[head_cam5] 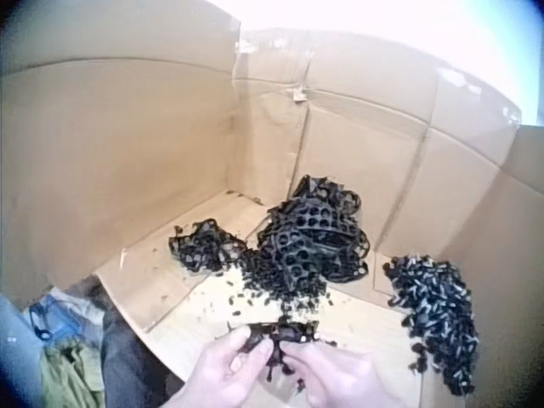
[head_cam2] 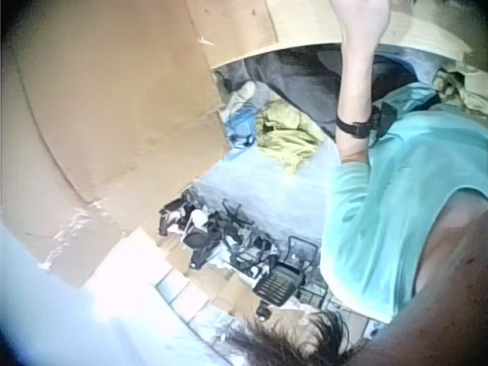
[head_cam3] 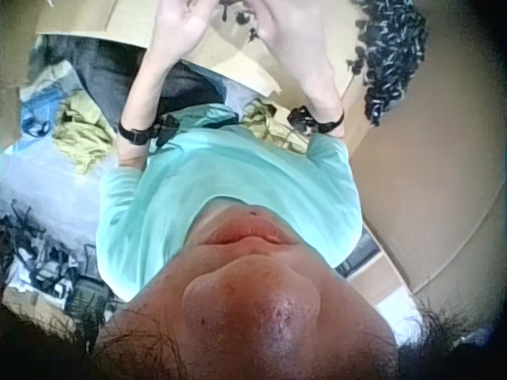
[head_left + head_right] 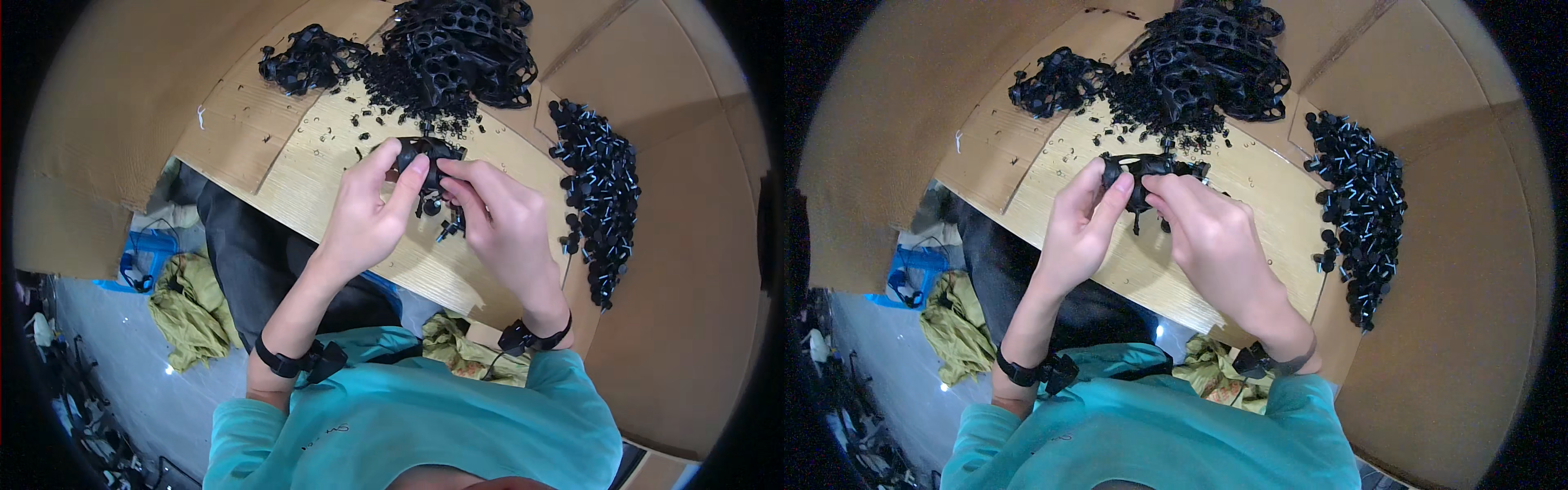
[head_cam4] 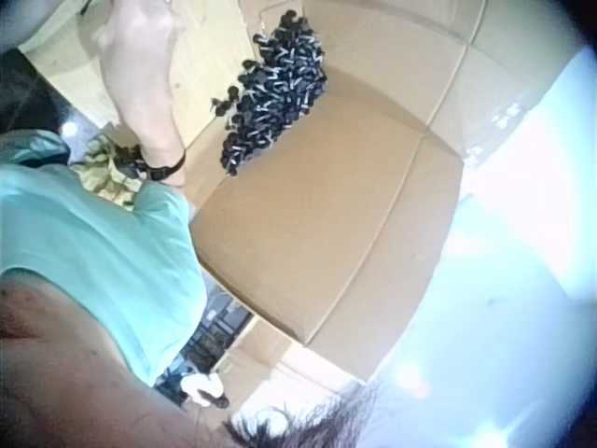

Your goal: Sorting small black plastic components and assembling them into housings.

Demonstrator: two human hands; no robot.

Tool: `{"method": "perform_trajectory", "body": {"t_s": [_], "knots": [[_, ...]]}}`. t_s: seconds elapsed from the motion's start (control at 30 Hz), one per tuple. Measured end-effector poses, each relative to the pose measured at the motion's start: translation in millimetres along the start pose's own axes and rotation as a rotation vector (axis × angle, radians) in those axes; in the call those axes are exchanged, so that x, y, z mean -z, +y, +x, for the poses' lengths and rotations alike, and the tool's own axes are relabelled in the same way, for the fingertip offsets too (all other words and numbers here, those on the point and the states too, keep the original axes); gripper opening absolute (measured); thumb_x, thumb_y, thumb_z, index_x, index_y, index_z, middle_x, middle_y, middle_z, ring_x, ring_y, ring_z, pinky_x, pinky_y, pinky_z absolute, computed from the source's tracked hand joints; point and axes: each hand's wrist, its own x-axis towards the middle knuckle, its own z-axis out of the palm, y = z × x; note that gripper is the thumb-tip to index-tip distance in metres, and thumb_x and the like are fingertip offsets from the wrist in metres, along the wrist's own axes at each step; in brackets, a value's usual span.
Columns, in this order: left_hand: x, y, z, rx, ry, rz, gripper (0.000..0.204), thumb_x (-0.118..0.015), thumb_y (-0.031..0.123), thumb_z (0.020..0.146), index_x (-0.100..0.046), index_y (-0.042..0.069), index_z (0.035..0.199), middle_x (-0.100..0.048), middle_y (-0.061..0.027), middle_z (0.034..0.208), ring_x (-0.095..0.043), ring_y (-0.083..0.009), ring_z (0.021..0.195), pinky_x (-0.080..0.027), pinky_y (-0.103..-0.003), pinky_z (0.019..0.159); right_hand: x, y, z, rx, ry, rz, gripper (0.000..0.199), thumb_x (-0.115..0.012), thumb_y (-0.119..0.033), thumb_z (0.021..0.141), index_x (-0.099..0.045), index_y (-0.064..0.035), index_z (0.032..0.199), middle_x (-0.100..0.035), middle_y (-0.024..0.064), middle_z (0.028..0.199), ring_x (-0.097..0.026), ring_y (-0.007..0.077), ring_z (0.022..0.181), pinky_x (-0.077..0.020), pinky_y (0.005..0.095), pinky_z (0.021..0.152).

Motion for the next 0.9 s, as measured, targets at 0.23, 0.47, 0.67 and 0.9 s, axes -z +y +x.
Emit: {"method": "perform_trajectory", "body": {"t_s": [0.23,0.47,0.67,0.9], "knots": [[6.3,-4.0,4.5,0.178,-0.048,0.051,0.021,-0.056,0.015,0.098,-0.058,-0.003,0.088,-0.063,-0.0072,0.076,-0.055,-0.0086,0.069,-0.045,-0.027,0.062,3.1,11.3,3.3,0.046,-0.100,-0.018,0.027,-0.062,0.010,0.076,-0.060,0.0025,0.103,-0.064,0.0172,0.087,-0.066,0.0341,0.077,-0.0543,0.0394,0.063],[26.2,-18.7,40.4,0.399,-0.349,0.015,0.019,-0.060,0.012,0.094,-0.067,-0.004,0.104,-0.069,-0.0028,0.093,-0.060,-0.0059,0.083,-0.050,-0.025,0.076,1.2,31.7,5.8,-0.026,-0.233,-0.159,0.040,-0.057,0.011,0.069,-0.058,0.0011,0.108,-0.062,0.0174,0.096,-0.065,0.0363,0.087,-0.0540,0.0428,0.073],[21.5,-29.6,73.1,0.476,-0.415,0.103,0.018,-0.066,0.012,0.082,-0.069,-0.005,0.077,-0.067,-0.0024,0.068,-0.055,-0.0045,0.061,-0.045,-0.024,0.057,6.4,46.1,12.5,-0.082,-0.327,-0.134,0.045,-0.059,0.010,0.068,-0.058,0.0009,0.112,-0.062,0.0173,0.101,-0.065,0.0362,0.088,-0.0539,0.0425,0.075],[15.6,-48.7,92.1,0.552,-0.388,0.119,0.017,-0.069,0.013,0.079,-0.070,-0.003,0.073,-0.066,-0.0035,0.064,-0.056,-0.0042,0.059,-0.045,-0.023,0.054,0.3,63.2,19.6,-0.106,-0.273,-0.197,0.046,-0.061,0.011,0.065,-0.062,0.0013,0.109,-0.064,0.0168,0.099,-0.066,0.0355,0.087,-0.0557,0.0403,0.074]]}}
